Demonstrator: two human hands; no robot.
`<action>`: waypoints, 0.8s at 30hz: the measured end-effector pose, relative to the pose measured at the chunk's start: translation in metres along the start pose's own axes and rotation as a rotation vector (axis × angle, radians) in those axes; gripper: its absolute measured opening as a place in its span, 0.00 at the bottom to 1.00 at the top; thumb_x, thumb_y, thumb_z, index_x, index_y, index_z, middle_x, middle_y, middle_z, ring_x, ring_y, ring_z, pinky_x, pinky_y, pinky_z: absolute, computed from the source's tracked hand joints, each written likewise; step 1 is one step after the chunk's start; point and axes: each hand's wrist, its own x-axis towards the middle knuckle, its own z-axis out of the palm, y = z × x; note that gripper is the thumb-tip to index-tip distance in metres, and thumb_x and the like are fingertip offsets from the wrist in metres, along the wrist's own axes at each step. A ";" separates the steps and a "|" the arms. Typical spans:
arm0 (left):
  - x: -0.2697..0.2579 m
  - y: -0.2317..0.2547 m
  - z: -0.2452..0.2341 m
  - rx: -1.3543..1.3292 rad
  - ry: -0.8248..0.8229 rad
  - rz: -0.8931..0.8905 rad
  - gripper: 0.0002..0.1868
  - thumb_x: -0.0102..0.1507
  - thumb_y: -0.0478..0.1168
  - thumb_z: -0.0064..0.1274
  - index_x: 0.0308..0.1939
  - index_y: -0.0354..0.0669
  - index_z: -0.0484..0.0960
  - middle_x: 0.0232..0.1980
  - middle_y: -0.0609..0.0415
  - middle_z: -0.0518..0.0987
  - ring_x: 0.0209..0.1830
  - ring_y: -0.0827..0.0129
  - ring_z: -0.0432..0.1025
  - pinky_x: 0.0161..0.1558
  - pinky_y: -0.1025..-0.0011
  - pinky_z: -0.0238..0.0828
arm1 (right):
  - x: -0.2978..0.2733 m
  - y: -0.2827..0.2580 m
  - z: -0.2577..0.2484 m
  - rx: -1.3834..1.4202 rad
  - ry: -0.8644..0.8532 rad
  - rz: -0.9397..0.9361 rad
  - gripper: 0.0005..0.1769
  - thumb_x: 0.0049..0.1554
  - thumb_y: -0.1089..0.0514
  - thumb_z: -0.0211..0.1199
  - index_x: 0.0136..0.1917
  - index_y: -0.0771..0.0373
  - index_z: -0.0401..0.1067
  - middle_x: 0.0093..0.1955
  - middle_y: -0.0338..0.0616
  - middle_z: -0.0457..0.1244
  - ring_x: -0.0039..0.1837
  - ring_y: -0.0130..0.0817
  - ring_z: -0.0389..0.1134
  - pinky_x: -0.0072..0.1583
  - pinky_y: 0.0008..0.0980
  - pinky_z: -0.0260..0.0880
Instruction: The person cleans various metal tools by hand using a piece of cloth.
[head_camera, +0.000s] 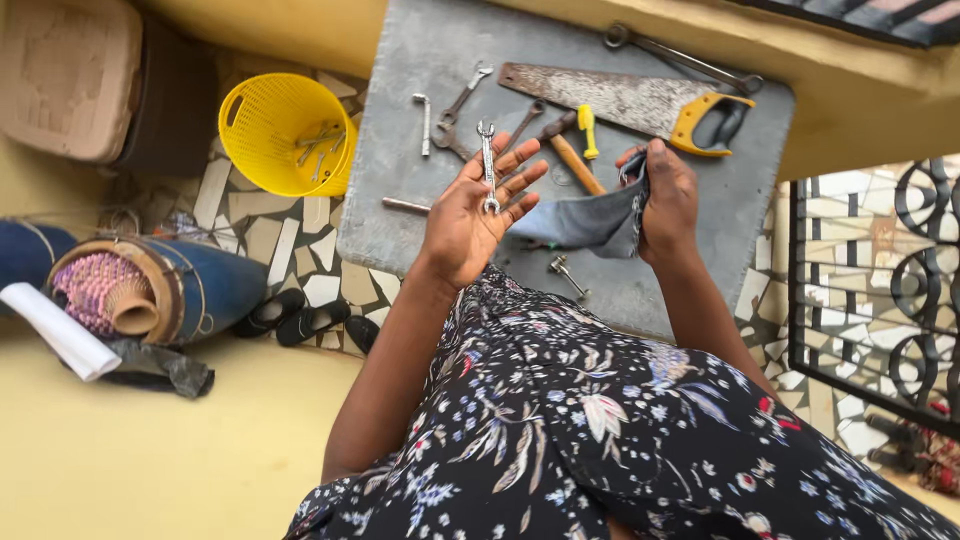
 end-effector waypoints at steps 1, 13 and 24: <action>-0.001 0.005 -0.002 -0.050 -0.007 -0.013 0.30 0.70 0.40 0.30 0.78 0.40 0.55 0.76 0.41 0.65 0.72 0.56 0.67 0.68 0.59 0.66 | -0.003 -0.002 0.005 -0.005 -0.020 0.009 0.22 0.72 0.45 0.52 0.49 0.65 0.73 0.37 0.36 0.62 0.38 0.22 0.62 0.41 0.23 0.64; 0.009 0.045 -0.100 0.015 0.195 -0.100 0.24 0.74 0.33 0.45 0.75 0.42 0.68 0.56 0.51 0.78 0.50 0.69 0.74 0.50 0.71 0.72 | -0.010 0.001 0.096 -0.119 -0.088 0.067 0.21 0.72 0.47 0.54 0.51 0.67 0.74 0.40 0.38 0.64 0.39 0.22 0.63 0.43 0.22 0.63; -0.009 0.160 -0.252 0.114 0.724 -0.166 0.28 0.61 0.18 0.37 0.65 0.34 0.63 0.57 0.40 0.78 0.55 0.53 0.79 0.49 0.67 0.82 | 0.022 0.053 0.222 -0.571 -0.257 0.360 0.20 0.70 0.48 0.53 0.50 0.65 0.77 0.38 0.34 0.62 0.39 0.18 0.58 0.42 0.19 0.56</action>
